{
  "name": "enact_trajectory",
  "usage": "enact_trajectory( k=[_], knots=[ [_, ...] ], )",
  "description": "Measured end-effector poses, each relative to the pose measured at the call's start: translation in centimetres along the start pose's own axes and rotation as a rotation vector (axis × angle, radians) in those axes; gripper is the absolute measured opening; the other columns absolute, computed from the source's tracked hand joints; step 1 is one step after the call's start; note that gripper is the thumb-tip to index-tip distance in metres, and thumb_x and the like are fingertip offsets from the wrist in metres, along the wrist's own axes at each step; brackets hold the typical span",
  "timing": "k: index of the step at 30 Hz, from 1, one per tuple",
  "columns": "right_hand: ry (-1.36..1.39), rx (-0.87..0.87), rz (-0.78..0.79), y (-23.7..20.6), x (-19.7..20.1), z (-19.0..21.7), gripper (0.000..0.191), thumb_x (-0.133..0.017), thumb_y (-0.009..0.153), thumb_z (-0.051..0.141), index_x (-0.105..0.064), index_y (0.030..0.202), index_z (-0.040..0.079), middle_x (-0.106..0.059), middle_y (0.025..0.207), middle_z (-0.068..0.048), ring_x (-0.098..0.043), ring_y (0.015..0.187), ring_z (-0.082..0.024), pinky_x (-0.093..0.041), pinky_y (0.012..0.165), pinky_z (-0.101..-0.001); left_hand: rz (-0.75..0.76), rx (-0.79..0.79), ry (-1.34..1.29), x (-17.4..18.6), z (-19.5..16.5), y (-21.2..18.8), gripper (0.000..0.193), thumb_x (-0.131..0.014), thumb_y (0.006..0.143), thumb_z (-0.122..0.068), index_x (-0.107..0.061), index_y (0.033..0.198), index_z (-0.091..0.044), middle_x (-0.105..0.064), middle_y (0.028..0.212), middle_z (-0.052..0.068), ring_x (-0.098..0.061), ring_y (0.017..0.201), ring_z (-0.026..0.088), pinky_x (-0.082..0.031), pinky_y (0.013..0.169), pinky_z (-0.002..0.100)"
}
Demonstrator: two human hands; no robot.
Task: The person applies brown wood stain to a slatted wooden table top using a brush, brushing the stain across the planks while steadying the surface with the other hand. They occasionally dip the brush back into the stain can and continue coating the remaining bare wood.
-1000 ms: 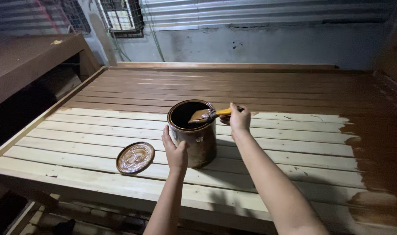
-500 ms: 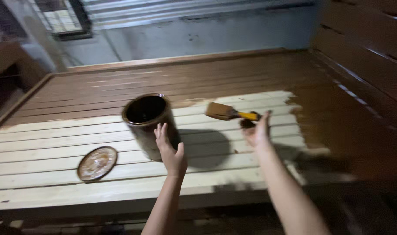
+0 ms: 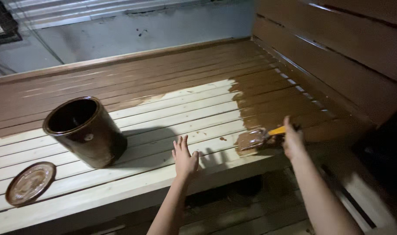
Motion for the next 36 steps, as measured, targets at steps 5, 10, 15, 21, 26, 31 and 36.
enact_trajectory(
  k=[5, 10, 15, 21, 26, 31, 36],
  knots=[
    [-0.086, 0.351, 0.172, -0.9, -3.7, -1.4, 0.036, -0.079, 0.092, 0.041, -0.068, 0.103, 0.008, -0.064, 0.085, 0.001, -0.055, 0.067, -0.011, -0.045, 0.058, -0.0285, 0.056, 0.035, 0.165, -2.4, 1.5, -0.7, 0.074, -0.065, 0.09, -0.029, -0.031, 0.155, -0.016, -0.023, 0.166, 0.013, -0.011, 0.157, 0.032, -0.008, 0.126, 0.052],
    [-0.171, 0.452, 0.28, 0.2, -4.0, -1.4, 0.028, -0.078, 0.093, 0.03, -0.066, 0.087, 0.005, -0.068, 0.078, -0.003, -0.063, 0.064, -0.011, -0.052, 0.056, -0.0289, 0.091, 0.172, 0.189, -2.3, 2.5, -0.6, 0.074, -0.064, 0.091, -0.029, -0.029, 0.156, -0.02, -0.021, 0.167, 0.006, -0.009, 0.157, 0.028, -0.01, 0.127, 0.046],
    [-0.441, 0.319, 0.282, 4.3, 0.1, 1.9, 0.031, -0.074, 0.094, 0.03, -0.06, 0.083, 0.004, -0.063, 0.071, -0.008, -0.065, 0.058, -0.02, -0.057, 0.054, -0.0375, 0.057, 0.17, 0.152, -1.8, 2.7, -1.1, 0.072, -0.064, 0.09, -0.028, -0.034, 0.155, -0.02, -0.024, 0.167, 0.004, -0.01, 0.157, 0.028, -0.011, 0.128, 0.045],
    [-0.701, 0.427, 0.291, 2.9, 0.3, 6.3, 0.047, -0.068, 0.103, 0.039, -0.059, 0.082, -0.001, -0.061, 0.066, -0.01, -0.058, 0.051, -0.017, -0.049, 0.047, -0.0353, 0.03, 0.153, 0.079, -1.5, 3.3, -1.1, 0.071, -0.064, 0.089, -0.024, -0.036, 0.154, -0.018, -0.025, 0.166, 0.006, -0.011, 0.157, 0.03, -0.01, 0.127, 0.048],
    [-0.656, 0.502, 0.416, -5.9, -9.6, 3.5, 0.03, -0.058, 0.098, 0.035, -0.07, 0.095, 0.008, -0.073, 0.063, 0.006, -0.064, 0.045, -0.011, -0.047, 0.042, -0.0334, 0.08, 0.15, 0.235, -0.3, 4.5, -1.0, 0.069, -0.066, 0.09, -0.029, -0.037, 0.152, -0.021, -0.023, 0.166, 0.009, -0.011, 0.157, 0.03, -0.007, 0.127, 0.052],
    [-0.621, 0.605, 0.407, -11.0, -15.7, -0.4, 0.038, -0.07, 0.099, 0.036, -0.071, 0.079, 0.004, -0.067, 0.063, -0.005, -0.059, 0.05, -0.016, -0.044, 0.048, -0.0322, 0.028, 0.208, 0.127, 1.2, 5.6, -1.1, 0.064, -0.064, 0.09, -0.024, -0.042, 0.15, -0.022, -0.026, 0.166, 0.009, -0.014, 0.157, 0.032, -0.013, 0.127, 0.052],
    [-0.26, 0.377, 0.385, -2.9, -9.2, -0.6, 0.018, -0.072, 0.091, 0.019, -0.068, 0.085, 0.002, -0.07, 0.07, -0.01, -0.068, 0.052, -0.017, -0.053, 0.039, -0.0303, 0.022, 0.263, 0.105, 0.8, 5.9, -1.0, 0.06, -0.062, 0.091, -0.024, -0.044, 0.148, -0.023, -0.026, 0.166, 0.008, -0.014, 0.156, 0.032, -0.013, 0.127, 0.05]
  ],
)
Point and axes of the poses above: each hand's wrist, its own y-axis towards the middle knuckle, its own x-axis out of the back of the hand, z = x × y, the point moved 5 cm from there along y, towards the middle knuckle
